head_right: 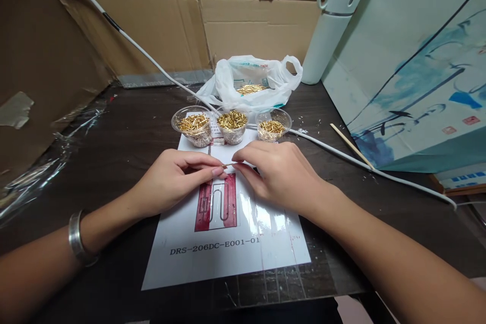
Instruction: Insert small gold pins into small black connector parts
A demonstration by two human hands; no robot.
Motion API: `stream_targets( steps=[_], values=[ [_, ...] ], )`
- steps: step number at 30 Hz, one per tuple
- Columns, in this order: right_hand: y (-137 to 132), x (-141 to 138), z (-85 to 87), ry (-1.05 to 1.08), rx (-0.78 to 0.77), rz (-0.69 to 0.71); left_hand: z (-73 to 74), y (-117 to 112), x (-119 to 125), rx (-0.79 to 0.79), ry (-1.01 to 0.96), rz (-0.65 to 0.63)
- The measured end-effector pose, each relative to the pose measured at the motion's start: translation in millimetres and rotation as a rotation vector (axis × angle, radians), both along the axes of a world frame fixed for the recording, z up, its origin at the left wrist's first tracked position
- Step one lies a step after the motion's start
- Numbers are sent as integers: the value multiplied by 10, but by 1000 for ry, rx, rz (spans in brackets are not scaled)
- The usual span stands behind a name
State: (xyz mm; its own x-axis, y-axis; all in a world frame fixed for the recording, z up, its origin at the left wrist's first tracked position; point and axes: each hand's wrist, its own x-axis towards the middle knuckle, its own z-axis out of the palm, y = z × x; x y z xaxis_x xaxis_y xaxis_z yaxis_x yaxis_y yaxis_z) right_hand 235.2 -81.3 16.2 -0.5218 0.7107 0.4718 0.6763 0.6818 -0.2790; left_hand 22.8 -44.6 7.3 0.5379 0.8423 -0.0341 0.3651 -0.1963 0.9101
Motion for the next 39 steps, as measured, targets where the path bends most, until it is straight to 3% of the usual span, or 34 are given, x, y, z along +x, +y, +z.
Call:
stream_targets(
  steps=[31,35,39],
  values=[
    [-57,-64,-27,62,28,-14,32,-66,-6,316,65,34],
    [13,-29,162,86,35,-114,32,-63,-4,304,82,64],
    [523,117,478,124,-20,-368,25,-59,6,305,115,34]
  ],
)
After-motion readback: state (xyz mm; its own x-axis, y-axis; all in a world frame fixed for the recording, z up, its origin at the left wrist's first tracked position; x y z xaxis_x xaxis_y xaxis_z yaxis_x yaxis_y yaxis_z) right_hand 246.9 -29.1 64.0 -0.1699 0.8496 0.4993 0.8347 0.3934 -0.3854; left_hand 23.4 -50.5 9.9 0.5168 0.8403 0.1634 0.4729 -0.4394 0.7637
